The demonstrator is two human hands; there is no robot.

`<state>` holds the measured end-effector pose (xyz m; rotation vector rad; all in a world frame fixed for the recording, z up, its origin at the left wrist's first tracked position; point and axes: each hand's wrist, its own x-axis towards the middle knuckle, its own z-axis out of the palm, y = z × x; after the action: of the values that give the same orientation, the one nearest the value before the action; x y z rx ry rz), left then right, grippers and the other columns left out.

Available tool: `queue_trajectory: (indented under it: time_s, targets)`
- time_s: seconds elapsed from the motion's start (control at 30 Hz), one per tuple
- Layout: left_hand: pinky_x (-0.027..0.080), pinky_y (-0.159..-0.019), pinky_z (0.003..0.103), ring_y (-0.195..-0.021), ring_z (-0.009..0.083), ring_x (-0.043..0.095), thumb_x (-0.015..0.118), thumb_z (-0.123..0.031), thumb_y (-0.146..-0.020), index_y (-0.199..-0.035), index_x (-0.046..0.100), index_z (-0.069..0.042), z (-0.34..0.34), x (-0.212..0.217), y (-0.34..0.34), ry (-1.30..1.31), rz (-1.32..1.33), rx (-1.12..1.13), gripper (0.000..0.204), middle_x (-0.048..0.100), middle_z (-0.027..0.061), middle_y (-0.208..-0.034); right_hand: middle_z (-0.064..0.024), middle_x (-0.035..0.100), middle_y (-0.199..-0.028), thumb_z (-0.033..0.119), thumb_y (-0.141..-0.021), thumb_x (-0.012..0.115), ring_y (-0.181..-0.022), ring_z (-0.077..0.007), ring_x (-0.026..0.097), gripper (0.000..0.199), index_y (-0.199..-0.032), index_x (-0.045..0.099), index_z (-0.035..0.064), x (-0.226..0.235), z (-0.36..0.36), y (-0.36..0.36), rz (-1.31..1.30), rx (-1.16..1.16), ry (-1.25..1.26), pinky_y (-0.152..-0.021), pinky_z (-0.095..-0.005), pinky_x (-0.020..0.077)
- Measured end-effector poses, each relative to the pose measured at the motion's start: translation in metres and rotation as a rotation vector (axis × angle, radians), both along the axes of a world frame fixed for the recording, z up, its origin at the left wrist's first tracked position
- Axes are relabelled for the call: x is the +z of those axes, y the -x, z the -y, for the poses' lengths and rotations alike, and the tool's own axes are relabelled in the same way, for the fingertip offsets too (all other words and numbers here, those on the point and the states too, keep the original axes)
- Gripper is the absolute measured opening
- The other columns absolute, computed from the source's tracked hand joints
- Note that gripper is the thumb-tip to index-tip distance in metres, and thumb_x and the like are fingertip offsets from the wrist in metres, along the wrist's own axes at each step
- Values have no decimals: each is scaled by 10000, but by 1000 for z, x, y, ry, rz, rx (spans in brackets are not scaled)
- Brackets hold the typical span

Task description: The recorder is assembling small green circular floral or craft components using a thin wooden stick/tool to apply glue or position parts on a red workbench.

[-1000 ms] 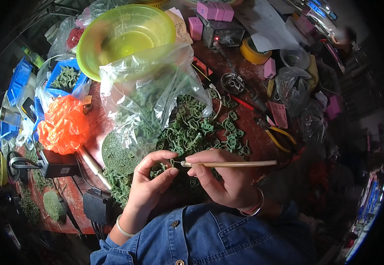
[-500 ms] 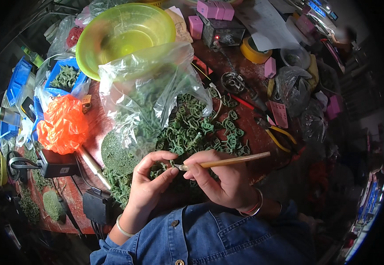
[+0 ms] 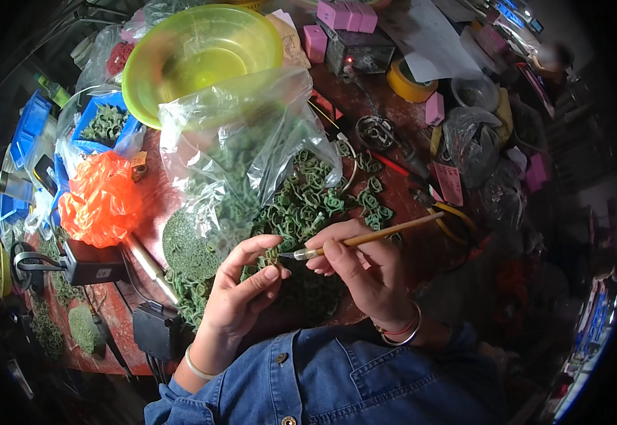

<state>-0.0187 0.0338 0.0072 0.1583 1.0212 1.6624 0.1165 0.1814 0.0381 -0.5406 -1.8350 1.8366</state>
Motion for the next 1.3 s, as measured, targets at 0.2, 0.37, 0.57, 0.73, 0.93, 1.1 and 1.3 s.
queue_trajectory:
  time_s: [0.2, 0.37, 0.57, 0.73, 0.93, 1.1, 1.3]
  targets:
    - [336, -489, 145, -653, 34, 520, 648, -69, -919, -1283, 553, -90, 2, -5, 0, -46, -37, -36, 377, 635, 17, -956, -101, 639, -1026, 43, -989, 488, -832, -122, 662, 172, -1056, 612, -54, -4, 1, 7, -26, 82, -84, -725, -237, 547]
    - [322, -485, 147, -632, 51, 512, 645, -53, -907, -1238, 547, -81, 0, -3, -2, 12, -60, -43, 346, 640, 47, -924, -89, 653, -938, 65, -991, 496, -769, -108, 654, 180, -1049, 616, -56, -3, -3, 9, 12, -95, -210, -691, -226, 533]
    - [347, -490, 146, -663, 21, 528, 657, -71, -911, -1243, 565, -84, 0, -5, -4, 20, -177, -4, 345, 643, 2, -915, -110, 659, -892, 44, -968, 543, -750, -140, 682, 123, -1012, 616, -44, 4, 3, 3, -12, 62, -299, -647, -246, 550]
    - [325, -481, 148, -650, 34, 518, 663, -37, -896, -1201, 553, -70, -2, -3, -5, 26, -214, 20, 326, 606, 10, -929, -112, 669, -882, 51, -944, 590, -724, -174, 692, 110, -1019, 619, -23, -3, 6, 5, -41, 67, -402, -634, -265, 547]
    - [402, -549, 160, -690, 39, 536, 661, -6, -884, -1178, 556, -43, -4, -8, -8, 32, -460, 72, 314, 586, 3, -967, -98, 681, -843, 44, -891, 661, -695, -210, 684, 165, -1045, 616, 4, -7, 10, 8, -96, 68, -615, -614, -296, 545]
    - [454, -619, 178, -725, 40, 543, 660, 3, -879, -1150, 562, -24, -4, -8, -8, 39, -562, 91, 290, 584, 11, -986, -106, 687, -864, 12, -865, 684, -712, -225, 689, 213, -1063, 609, -7, -10, 13, 10, -185, 62, -725, -621, -310, 562]
    - [459, -636, 191, -746, 48, 553, 668, 33, -859, -1109, 597, -31, -4, -11, -10, 64, -668, 110, 268, 615, 11, -983, -125, 692, -853, 1, -860, 687, -711, -227, 697, 250, -1092, 598, -20, -10, 12, 10, -257, 30, -755, -619, -312, 567]
